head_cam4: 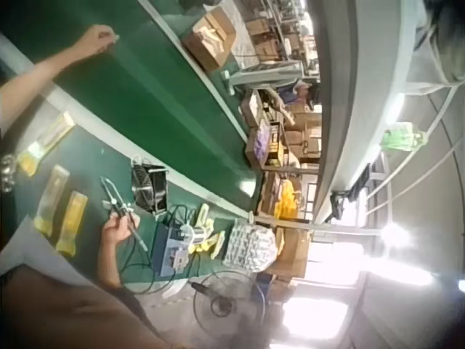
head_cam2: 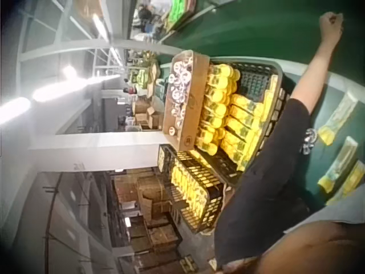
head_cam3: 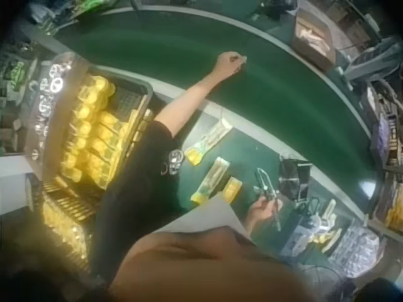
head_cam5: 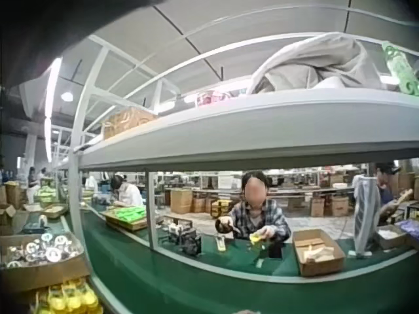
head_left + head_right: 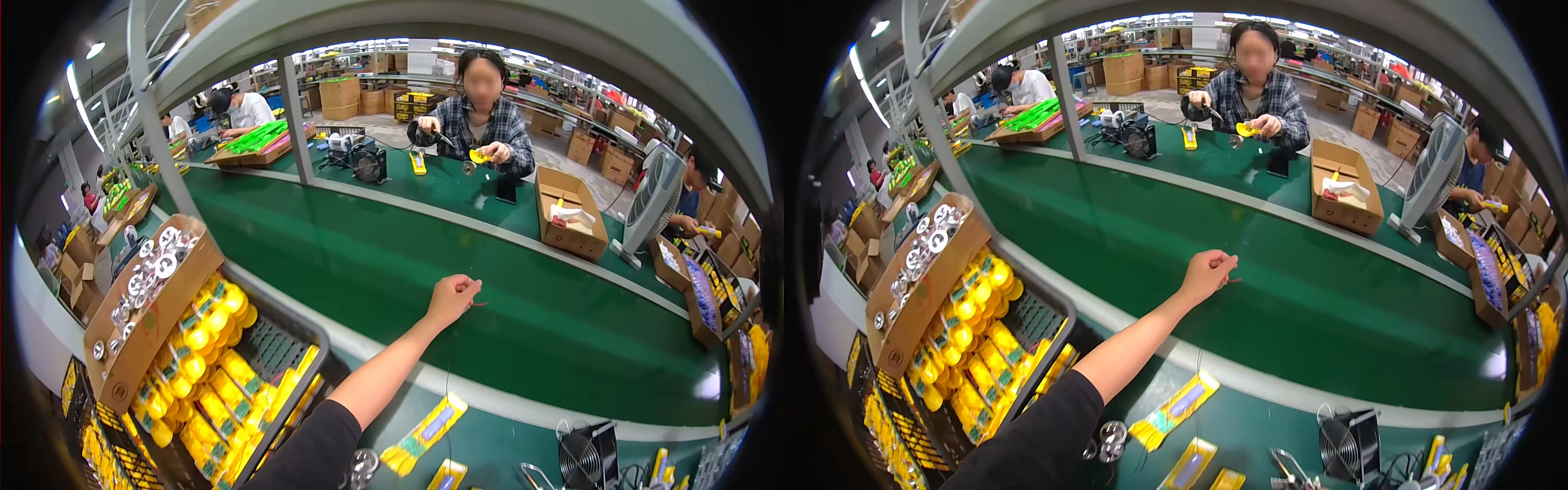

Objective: The person solders circuit components onto flashlight bodies using a soldering iron and passes flashlight parts across the conveyor belt to a coworker.

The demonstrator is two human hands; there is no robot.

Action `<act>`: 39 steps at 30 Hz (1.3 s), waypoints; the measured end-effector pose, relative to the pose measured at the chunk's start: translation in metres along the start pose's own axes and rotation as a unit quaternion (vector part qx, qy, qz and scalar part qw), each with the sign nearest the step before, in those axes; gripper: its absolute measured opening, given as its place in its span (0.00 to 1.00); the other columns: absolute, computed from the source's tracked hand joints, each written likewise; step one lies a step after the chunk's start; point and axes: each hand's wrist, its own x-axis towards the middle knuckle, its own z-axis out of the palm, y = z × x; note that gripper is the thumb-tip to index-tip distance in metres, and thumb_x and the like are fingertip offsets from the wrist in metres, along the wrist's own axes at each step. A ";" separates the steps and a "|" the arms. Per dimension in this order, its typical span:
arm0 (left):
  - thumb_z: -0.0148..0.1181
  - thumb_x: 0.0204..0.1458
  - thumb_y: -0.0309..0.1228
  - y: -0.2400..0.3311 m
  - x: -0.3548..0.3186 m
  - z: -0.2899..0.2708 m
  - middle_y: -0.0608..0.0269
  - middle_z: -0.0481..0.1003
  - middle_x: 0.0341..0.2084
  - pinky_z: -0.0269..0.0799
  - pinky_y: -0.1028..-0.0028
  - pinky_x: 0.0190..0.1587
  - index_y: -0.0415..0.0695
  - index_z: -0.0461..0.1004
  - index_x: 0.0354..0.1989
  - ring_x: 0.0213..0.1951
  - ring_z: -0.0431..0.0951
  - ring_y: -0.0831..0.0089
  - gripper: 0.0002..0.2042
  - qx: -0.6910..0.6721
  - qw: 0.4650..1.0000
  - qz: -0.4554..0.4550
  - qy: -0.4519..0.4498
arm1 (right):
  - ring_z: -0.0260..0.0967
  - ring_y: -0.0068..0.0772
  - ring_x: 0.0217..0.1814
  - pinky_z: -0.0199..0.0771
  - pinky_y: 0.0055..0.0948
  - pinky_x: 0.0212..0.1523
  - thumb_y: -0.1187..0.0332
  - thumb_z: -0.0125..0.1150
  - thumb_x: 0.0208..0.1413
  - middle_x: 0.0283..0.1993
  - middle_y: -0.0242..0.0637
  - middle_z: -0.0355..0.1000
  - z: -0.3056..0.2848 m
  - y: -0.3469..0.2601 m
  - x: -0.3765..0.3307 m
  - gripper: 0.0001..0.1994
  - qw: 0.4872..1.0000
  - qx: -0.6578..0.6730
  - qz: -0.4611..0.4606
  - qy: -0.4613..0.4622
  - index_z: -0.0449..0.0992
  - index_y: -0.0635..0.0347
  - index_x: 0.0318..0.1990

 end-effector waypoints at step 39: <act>0.41 0.52 0.33 -0.065 0.184 -0.046 0.43 0.71 0.32 0.64 0.59 0.41 0.35 0.68 0.35 0.38 0.70 0.47 0.13 0.172 0.951 0.075 0.246 | 0.64 0.31 0.25 0.69 0.24 0.25 0.68 0.47 0.52 0.28 0.43 0.64 -0.009 0.026 -0.021 0.08 0.978 0.068 0.126 0.152 0.65 0.63 0.35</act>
